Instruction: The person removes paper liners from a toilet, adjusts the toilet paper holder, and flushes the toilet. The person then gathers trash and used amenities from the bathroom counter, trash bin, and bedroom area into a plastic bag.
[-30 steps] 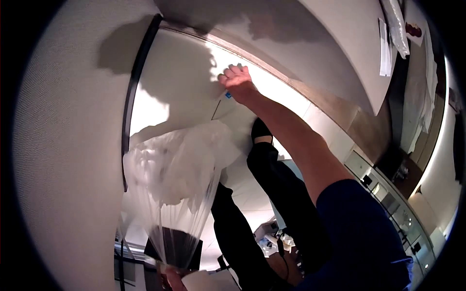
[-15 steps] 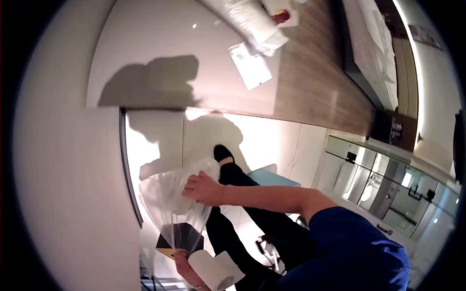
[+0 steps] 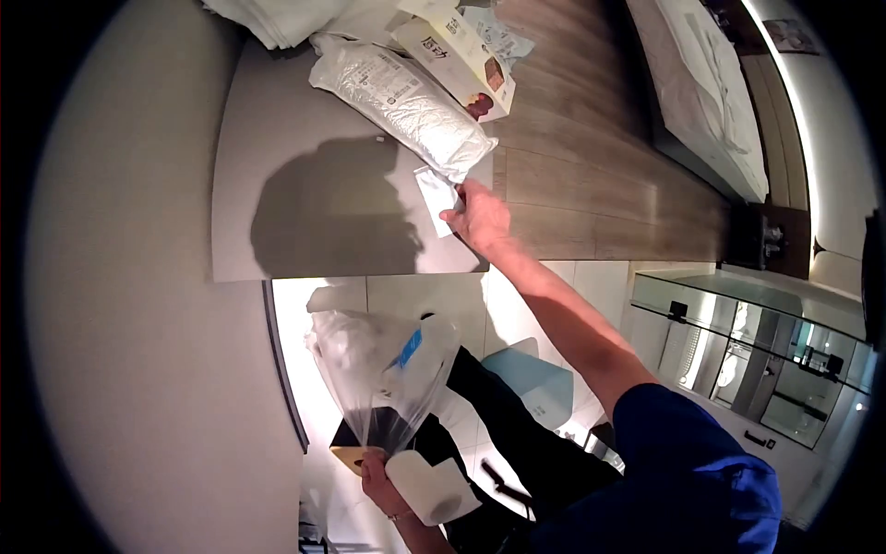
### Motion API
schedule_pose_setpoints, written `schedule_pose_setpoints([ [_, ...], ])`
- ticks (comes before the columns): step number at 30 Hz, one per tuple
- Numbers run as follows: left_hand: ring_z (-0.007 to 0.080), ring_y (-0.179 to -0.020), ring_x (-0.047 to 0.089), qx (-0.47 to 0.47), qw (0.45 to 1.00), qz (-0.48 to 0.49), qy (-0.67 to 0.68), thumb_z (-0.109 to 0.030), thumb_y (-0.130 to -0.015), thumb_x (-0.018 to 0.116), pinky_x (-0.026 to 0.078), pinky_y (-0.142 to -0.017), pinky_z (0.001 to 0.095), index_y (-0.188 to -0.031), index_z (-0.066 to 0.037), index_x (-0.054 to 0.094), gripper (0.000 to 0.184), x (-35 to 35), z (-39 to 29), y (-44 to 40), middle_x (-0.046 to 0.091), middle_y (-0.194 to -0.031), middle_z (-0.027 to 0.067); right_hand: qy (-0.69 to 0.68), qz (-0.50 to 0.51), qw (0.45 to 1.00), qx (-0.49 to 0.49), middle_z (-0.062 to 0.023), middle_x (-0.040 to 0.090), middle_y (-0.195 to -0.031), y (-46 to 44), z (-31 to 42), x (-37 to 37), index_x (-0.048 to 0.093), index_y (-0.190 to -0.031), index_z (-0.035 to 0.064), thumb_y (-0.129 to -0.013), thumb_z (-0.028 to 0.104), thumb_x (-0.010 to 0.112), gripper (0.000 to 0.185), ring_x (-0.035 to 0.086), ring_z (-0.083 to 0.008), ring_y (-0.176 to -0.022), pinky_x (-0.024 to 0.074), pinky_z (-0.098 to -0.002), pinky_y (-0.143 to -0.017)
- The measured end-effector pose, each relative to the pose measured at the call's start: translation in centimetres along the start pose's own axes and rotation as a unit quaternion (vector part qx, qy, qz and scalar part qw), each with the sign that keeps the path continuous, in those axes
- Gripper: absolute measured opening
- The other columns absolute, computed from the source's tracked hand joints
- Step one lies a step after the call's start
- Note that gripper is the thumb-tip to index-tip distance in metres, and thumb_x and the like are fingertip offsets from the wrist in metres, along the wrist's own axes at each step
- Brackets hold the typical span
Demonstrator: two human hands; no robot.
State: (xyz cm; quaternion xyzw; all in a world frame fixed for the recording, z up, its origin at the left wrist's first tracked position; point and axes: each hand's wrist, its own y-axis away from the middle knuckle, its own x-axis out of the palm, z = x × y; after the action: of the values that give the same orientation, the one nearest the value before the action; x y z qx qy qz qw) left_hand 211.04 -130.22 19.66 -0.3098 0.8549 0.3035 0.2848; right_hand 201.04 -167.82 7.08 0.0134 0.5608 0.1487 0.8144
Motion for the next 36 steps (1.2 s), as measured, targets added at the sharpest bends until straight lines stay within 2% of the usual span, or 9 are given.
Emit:
schedule_pose_setpoints([
  [2, 0.0111, -0.061, 0.045, -0.346, 0.778, -0.051, 0.521, -0.014, -0.088, 0.048, 0.038, -0.053, 0.0259, -0.070, -0.005, 0.047, 0.020, 0.7, 1.2, 0.6, 0.045, -0.068, 0.0001, -0.027, 0.055, 0.998, 0.001, -0.0153, 0.060, -0.081, 1.0, 0.0, -0.1, 0.057, -0.091, 0.0052, -0.069, 0.027, 0.072, 0.035, 0.059, -0.0344, -0.078, 0.0458, -0.0421, -0.068],
  [5, 0.0093, -0.059, 0.042, -0.260, 0.885, -0.043, 0.383, -0.018, -0.090, 0.046, 0.037, -0.054, 0.0237, -0.068, -0.006, 0.046, 0.025, 0.2, -1.4, -0.3, 0.044, -0.066, -0.0006, -0.094, 0.094, 0.985, -0.112, -0.0134, 0.058, -0.088, 2.5, 0.6, -0.5, 0.060, -0.084, 0.0053, -0.069, 0.017, 0.070, 0.021, 0.057, -0.0318, -0.081, 0.0472, -0.0390, -0.067],
  [8, 0.0088, -0.059, 0.041, -0.360, 0.813, -0.063, 0.453, -0.022, -0.091, 0.044, 0.036, -0.054, 0.0228, -0.066, -0.007, 0.045, 0.030, -0.2, -4.3, -1.0, 0.044, -0.066, -0.0010, -0.219, 0.096, 0.932, -0.271, -0.0131, 0.055, -0.100, 1.9, 2.4, -0.4, 0.060, -0.085, 0.0042, -0.068, 0.012, 0.069, 0.021, 0.055, -0.0316, -0.086, 0.0481, -0.0382, -0.071],
  [11, 0.0096, -0.059, 0.042, -0.165, 0.968, -0.030, 0.188, -0.021, -0.092, 0.043, 0.037, -0.052, 0.0242, -0.066, -0.006, 0.045, 0.030, 0.3, -2.4, -0.5, 0.043, -0.065, 0.0002, -0.146, 0.006, 0.926, -0.348, -0.0126, 0.055, -0.103, -3.7, 7.0, 1.1, 0.060, -0.085, 0.0061, -0.066, 0.010, 0.068, 0.020, 0.054, -0.0317, -0.093, 0.0452, -0.0388, -0.079],
  [15, 0.0160, -0.061, 0.047, -0.364, 0.818, -0.081, 0.438, -0.020, -0.085, 0.052, 0.039, -0.053, 0.0289, -0.071, -0.005, 0.047, 0.022, 0.5, -3.3, -0.8, 0.046, -0.067, 0.0041, 0.006, -0.086, 0.951, -0.297, -0.0111, 0.054, -0.107, -8.2, 10.3, 4.2, 0.062, -0.082, 0.0087, -0.064, 0.010, 0.067, 0.019, 0.049, -0.0320, -0.100, 0.0428, -0.0387, -0.085],
  [26, 0.0090, -0.059, 0.046, -0.377, 0.825, -0.090, 0.410, -0.026, -0.093, 0.045, 0.038, -0.053, 0.0234, -0.074, -0.006, 0.052, 0.029, -0.9, -6.8, -2.4, 0.048, -0.066, -0.0007, -0.183, 0.021, 0.943, -0.279, -0.0134, 0.057, -0.083, -4.4, 6.7, 4.8, 0.061, -0.081, 0.0059, -0.067, 0.000, 0.057, 0.016, 0.056, -0.0321, -0.078, 0.0456, -0.0388, -0.069],
  [28, 0.0088, -0.061, 0.050, -0.273, 0.916, -0.028, 0.294, -0.030, -0.095, 0.040, 0.043, -0.055, 0.0235, -0.075, -0.008, 0.053, 0.032, -0.9, -1.0, -0.4, 0.052, -0.069, 0.0007, -0.187, -0.004, 0.940, -0.285, -0.0129, 0.055, -0.078, -4.1, 6.5, 4.7, 0.061, -0.081, 0.0071, -0.067, 0.000, 0.057, 0.016, 0.056, -0.0312, -0.072, 0.0457, -0.0397, -0.063],
  [34, 0.0054, -0.057, 0.043, -0.384, 0.758, -0.080, 0.522, -0.026, -0.093, 0.045, 0.036, -0.051, 0.0202, -0.073, -0.008, 0.053, 0.028, -2.2, -5.6, -2.4, 0.045, -0.064, -0.0026, -0.212, 0.149, 0.921, -0.289, -0.0106, 0.058, -0.079, 2.0, 7.6, -1.2, 0.062, -0.080, 0.0096, -0.068, 0.006, 0.064, 0.013, 0.057, -0.0296, -0.071, 0.0450, -0.0372, -0.060],
  [36, 0.0055, -0.056, 0.042, -0.356, 0.810, -0.043, 0.464, -0.026, -0.093, 0.046, 0.036, -0.050, 0.0203, -0.073, -0.007, 0.053, 0.029, -3.4, -6.4, -2.9, 0.046, -0.063, -0.0023, -0.137, 0.168, 0.880, -0.422, -0.0067, 0.057, -0.076, 6.6, 7.8, -1.6, 0.062, -0.079, 0.0136, -0.064, 0.007, 0.066, 0.016, 0.057, -0.0256, -0.072, 0.0443, -0.0365, -0.060],
])
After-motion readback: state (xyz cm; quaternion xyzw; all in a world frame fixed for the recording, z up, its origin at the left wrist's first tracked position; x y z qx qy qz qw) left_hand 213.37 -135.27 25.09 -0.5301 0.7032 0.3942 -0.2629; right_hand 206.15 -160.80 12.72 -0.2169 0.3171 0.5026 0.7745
